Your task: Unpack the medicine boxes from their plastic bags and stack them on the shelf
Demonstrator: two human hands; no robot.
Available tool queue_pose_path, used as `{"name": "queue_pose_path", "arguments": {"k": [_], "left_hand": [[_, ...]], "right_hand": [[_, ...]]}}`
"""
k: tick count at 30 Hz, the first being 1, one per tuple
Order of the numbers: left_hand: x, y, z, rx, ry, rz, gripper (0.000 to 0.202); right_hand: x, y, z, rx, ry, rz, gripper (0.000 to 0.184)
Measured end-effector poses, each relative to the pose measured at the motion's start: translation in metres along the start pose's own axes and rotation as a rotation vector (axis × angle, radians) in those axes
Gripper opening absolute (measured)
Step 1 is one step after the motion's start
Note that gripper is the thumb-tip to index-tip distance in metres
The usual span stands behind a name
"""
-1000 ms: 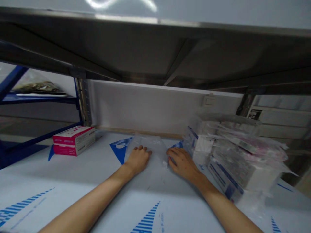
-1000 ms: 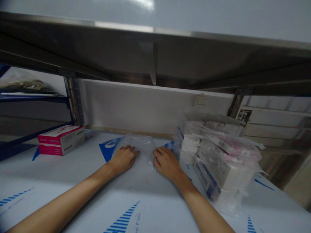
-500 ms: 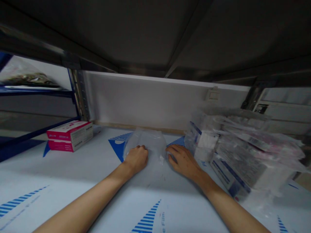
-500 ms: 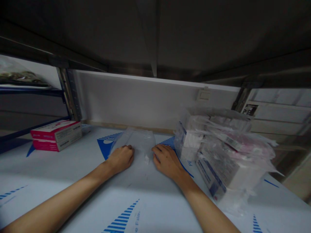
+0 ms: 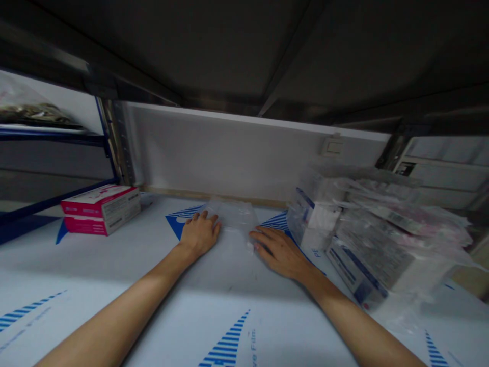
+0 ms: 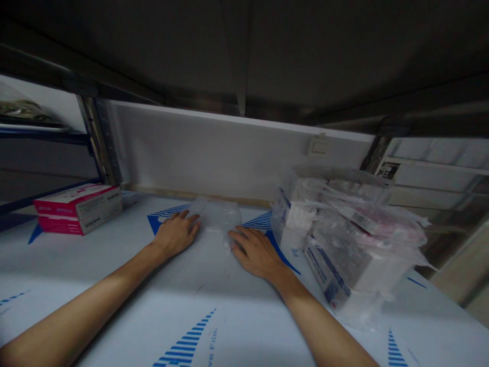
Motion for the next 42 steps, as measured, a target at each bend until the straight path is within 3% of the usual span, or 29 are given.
{"name": "queue_pose_path", "arguments": {"k": [3, 8, 12, 16, 18, 20, 23, 25, 27, 30, 33, 35, 38, 42], "left_hand": [[-0.019, 0.015, -0.002, -0.094, -0.092, 0.034, 0.044], [-0.082, 0.037, -0.022, -0.281, -0.424, -0.036, 0.043], [-0.127, 0.049, -0.052, -0.405, -0.694, -0.126, 0.042], [-0.16, 0.046, -0.079, -0.376, -0.898, -0.144, 0.041], [-0.171, 0.042, -0.088, -0.339, -0.957, -0.15, 0.041], [-0.177, 0.038, -0.092, -0.305, -0.978, -0.156, 0.042], [-0.181, 0.031, -0.095, -0.265, -0.983, -0.156, 0.042], [-0.181, 0.03, -0.094, -0.252, -0.977, -0.153, 0.042], [-0.179, 0.031, -0.092, -0.257, -0.964, -0.157, 0.041], [-0.173, 0.039, -0.087, -0.295, -0.951, -0.173, 0.04], [-0.159, 0.048, -0.077, -0.346, -0.932, -0.187, 0.038], [-0.139, 0.056, -0.065, -0.394, -0.872, -0.213, 0.039], [-0.099, 0.067, -0.046, -0.477, -0.723, -0.283, 0.04], [-0.063, 0.074, -0.035, -0.54, -0.635, -0.337, 0.04]], "right_hand": [[0.001, 0.013, 0.001, -0.066, 0.034, -0.005, 0.044], [0.006, 0.057, 0.004, -0.192, -0.018, -0.015, 0.034], [0.011, 0.131, -0.011, -0.452, -0.119, 0.052, 0.027], [0.011, 0.214, -0.041, -0.664, -0.177, -0.112, 0.023], [-0.008, 0.248, -0.056, -0.708, -0.317, -0.296, 0.024], [-0.04, 0.265, -0.068, -0.637, -0.511, -0.466, 0.034], [-0.088, 0.266, -0.083, -0.475, -0.702, -0.569, 0.05], [-0.106, 0.261, -0.088, -0.427, -0.711, -0.541, 0.049], [-0.109, 0.261, -0.091, -0.471, -0.667, -0.491, 0.041], [-0.086, 0.275, -0.092, -0.658, -0.526, -0.468, 0.03], [-0.035, 0.285, -0.089, -0.85, -0.275, -0.456, 0.023], [0.0, 0.28, -0.082, -0.901, -0.084, -0.391, 0.019], [0.033, 0.245, -0.056, -0.752, 0.141, -0.175, 0.014], [0.045, 0.159, -0.017, -0.356, 0.26, 0.138, 0.014]]}}
Point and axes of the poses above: each hand's wrist, its own z-axis towards the middle knuckle, its own y-axis out of the back of the hand, x = y × z, the point moved 10 cm from there along z, towards the middle knuckle, and after that the axes turned 6 degrees about -y, right-handed, at the moved point
